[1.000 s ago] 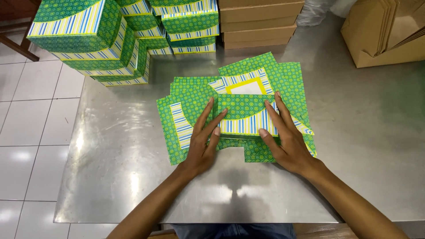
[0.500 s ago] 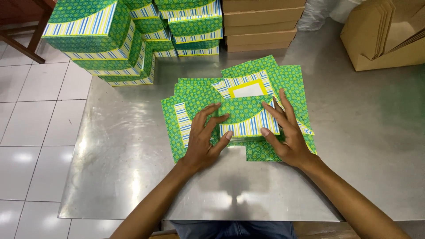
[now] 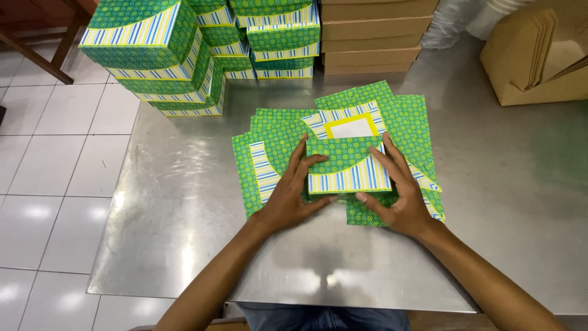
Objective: The person folds a flat patterned cardboard sheet into a small box, tucks the flaps, and places the finished box on a stack. Then the person picks up another flat sheet, aligns it on the table, and begins folding the edges to form another box.
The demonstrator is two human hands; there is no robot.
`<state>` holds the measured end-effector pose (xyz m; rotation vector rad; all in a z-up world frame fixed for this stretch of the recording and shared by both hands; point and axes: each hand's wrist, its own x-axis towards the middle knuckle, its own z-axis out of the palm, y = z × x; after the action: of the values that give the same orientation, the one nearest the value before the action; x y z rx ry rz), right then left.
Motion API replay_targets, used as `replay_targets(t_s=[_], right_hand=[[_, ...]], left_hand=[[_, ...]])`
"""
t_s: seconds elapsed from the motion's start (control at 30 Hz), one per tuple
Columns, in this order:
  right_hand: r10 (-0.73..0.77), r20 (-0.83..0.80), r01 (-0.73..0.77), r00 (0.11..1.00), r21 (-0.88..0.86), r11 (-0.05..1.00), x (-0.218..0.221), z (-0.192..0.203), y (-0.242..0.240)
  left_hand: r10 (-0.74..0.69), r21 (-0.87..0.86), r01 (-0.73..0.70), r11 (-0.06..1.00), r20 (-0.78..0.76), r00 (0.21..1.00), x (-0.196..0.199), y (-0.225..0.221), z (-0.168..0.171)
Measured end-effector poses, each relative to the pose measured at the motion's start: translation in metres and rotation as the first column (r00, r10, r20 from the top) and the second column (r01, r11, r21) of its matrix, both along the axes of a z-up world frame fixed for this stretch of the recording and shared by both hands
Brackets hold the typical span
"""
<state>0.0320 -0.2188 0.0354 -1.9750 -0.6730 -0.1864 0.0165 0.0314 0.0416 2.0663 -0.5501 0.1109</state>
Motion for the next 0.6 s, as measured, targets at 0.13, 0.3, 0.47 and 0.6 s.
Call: replay_targets(t_s=[0.13, 0.3, 0.47, 0.6], right_hand=[[0.018, -0.056, -0.014, 0.998, 0.077, 0.997, -0.005, 0.003, 0.004], [0.020, 0.064, -0.023, 0.998, 0.034, 0.999, 0.016, 0.010, 0.020], [0.069, 0.191, -0.076, 0.979, 0.027, 0.997, 0.067, 0.015, 0.056], [0.108, 0.173, -0.130, 0.979, 0.123, 0.984, 0.102, 0.018, 0.095]], left_hand=[[0.013, -0.044, -0.013, 0.999, -0.016, 1.000, 0.005, 0.009, 0.003], [0.077, -0.184, -0.070, 0.980, 0.031, 0.997, 0.023, 0.025, -0.013], [0.154, -0.152, -0.137, 0.979, 0.112, 0.982, 0.051, 0.059, 0.010], [0.266, 0.100, -0.292, 0.951, 0.215, 0.940, 0.077, 0.086, 0.036]])
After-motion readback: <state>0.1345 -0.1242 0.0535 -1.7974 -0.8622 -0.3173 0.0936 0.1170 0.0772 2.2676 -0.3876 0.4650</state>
